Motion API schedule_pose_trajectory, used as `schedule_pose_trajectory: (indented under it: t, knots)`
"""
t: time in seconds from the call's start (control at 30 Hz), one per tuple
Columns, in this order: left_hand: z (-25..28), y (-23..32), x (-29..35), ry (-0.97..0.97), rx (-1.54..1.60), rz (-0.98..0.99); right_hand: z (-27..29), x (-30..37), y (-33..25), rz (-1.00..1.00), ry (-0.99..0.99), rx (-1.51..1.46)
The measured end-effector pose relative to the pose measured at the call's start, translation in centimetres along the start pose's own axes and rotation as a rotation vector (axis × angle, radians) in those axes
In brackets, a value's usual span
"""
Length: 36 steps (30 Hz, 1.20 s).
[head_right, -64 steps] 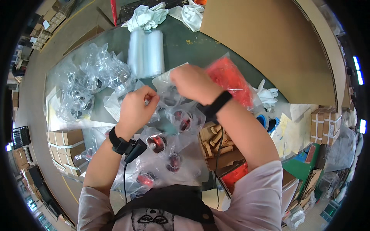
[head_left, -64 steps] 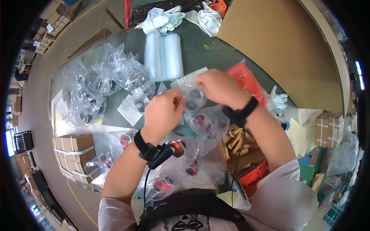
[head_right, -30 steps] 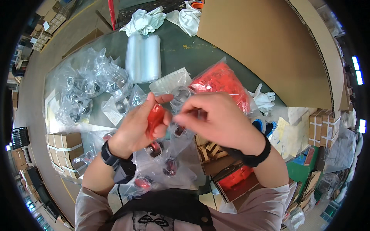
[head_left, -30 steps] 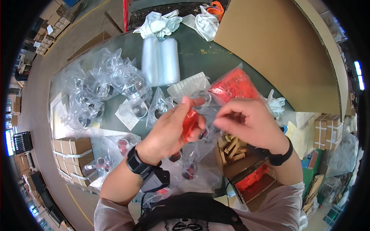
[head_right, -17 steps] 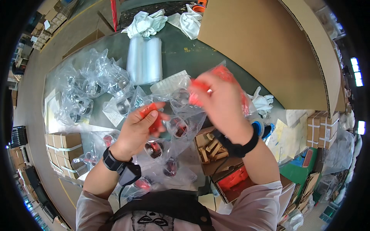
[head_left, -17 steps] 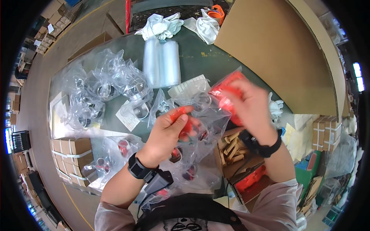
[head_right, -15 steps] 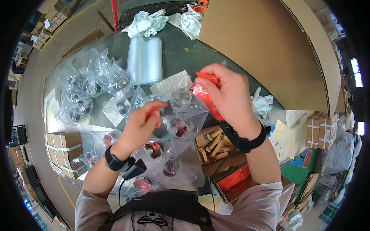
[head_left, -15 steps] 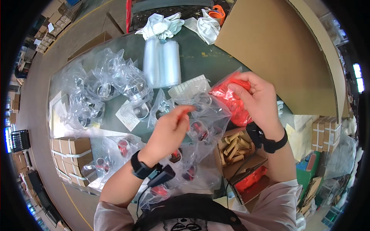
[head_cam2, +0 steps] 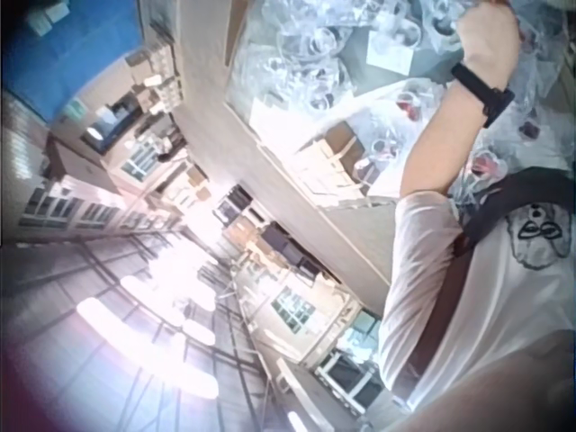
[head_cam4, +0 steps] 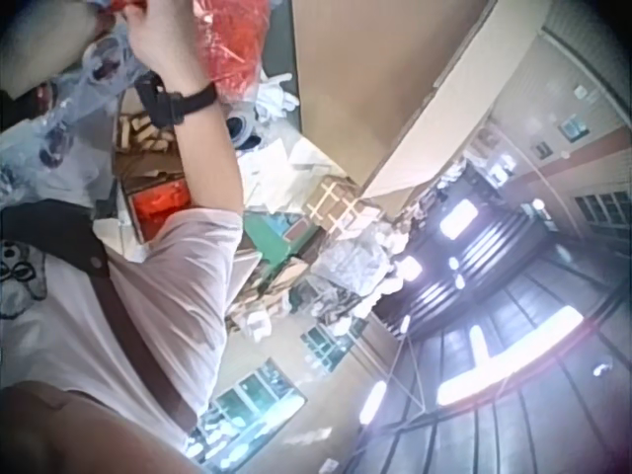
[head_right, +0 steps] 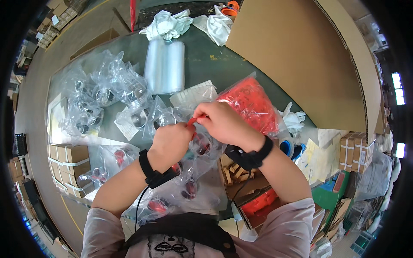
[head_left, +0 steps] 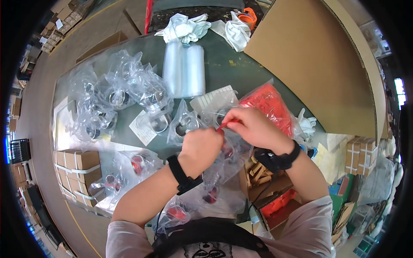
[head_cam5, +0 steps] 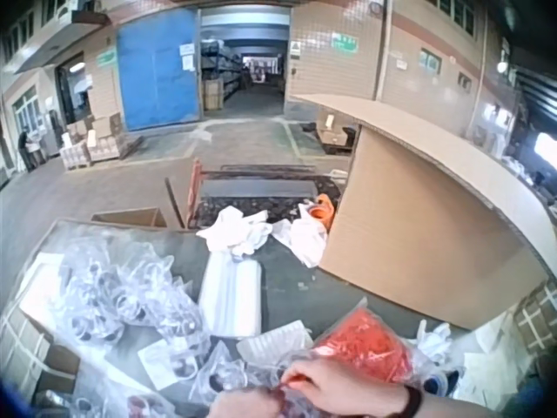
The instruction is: The person places small red plastic parts into clear plastic bags containing metal rings. They then arrange the filled bags into a cardboard box lined with a plastic bag and insert a cardboard divider. The person continues to pack more red parts into bags and places them into the box.
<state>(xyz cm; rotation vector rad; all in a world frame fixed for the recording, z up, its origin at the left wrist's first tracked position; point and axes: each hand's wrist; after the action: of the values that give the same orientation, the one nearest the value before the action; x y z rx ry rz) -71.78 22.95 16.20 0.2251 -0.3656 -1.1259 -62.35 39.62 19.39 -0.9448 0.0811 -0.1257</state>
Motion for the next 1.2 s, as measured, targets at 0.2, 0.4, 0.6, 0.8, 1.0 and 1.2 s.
schedule_pose_trajectory:
  t: [0.2,0.4,0.6,0.8,1.0,1.2]
  knots:
    - [0.5,0.2,0.5,-0.012,0.037,0.013,-3.1,-1.9,3.5,0.081,-0.202,0.829]
    - [2.7,-1.7,3.6,-0.276,0.838,0.199,-1.8,-2.1,3.2,0.106,-0.118,0.553]
    - [4.6,-3.9,4.9,-0.535,1.163,0.38,-1.1,-1.8,2.6,0.109,-0.159,0.688]
    - [4.9,-4.2,5.6,-0.325,0.887,0.317,-0.4,-2.0,-5.4,-0.019,-0.105,-0.058]
    - [7.6,-4.6,6.2,-0.083,0.789,0.4,-1.0,-2.6,-6.7,0.159,-0.036,-0.019]
    - [3.3,-10.7,4.4,0.293,0.381,0.384,-7.4,-5.5,-5.5,0.02,-0.087,-0.483]
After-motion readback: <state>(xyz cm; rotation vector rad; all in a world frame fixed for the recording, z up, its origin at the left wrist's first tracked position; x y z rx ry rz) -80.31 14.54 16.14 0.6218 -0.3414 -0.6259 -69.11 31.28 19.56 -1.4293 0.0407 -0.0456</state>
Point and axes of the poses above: each hand's wrist, its own x-axis away from the middle knuckle, its own z-axis out of the back of the hand, y = z × x, and after that the axes turned 9 degrees about z, right-handed
